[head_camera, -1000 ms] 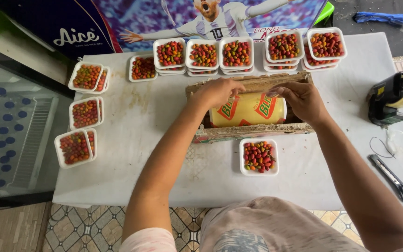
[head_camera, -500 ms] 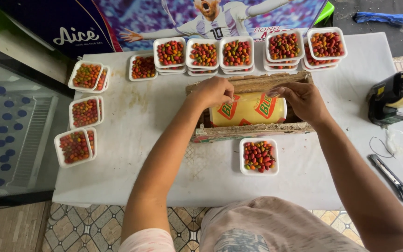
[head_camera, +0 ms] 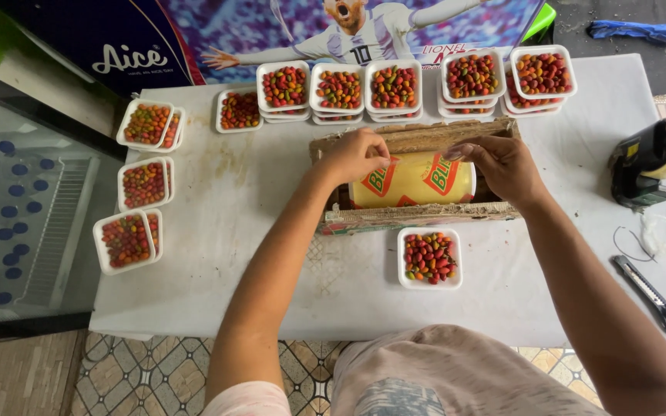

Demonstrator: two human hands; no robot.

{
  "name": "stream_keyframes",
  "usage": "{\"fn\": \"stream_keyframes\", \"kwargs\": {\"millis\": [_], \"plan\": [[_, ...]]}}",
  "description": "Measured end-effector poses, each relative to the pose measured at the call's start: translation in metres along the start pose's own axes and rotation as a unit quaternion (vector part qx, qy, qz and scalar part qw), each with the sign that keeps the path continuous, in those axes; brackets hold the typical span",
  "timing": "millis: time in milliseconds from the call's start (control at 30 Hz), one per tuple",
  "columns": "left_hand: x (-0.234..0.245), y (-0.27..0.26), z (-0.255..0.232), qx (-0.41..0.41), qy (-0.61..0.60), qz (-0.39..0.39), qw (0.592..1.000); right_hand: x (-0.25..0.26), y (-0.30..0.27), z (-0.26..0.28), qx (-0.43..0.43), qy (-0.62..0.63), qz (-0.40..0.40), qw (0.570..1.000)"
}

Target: Packaging small red fruits into plastic trays and wrapping them with plastic film using a dispenser.

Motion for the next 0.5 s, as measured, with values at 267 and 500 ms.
{"fn": "stream_keyframes", "kwargs": {"millis": [267, 500], "plan": [[-0.004, 0.001, 0.008, -0.060, -0.027, -0.146, 0.987, 0.001, -0.003, -0.003, -0.008, 0.020, -0.011, 1.000], [-0.004, -0.015, 0.009, -0.044, -0.112, -0.329, 0.936, 0.011, -0.004, -0.006, -0.017, 0.049, -0.046, 0.998]]}}
Point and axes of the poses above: each hand's wrist, its own y-axis towards the middle knuckle, its own x-axis out of the back of the hand, z = x × y, the point moved 10 cm from there along y, towards the middle knuckle, and after that the axes turned 3 degrees about -z, right-handed, at the moved point
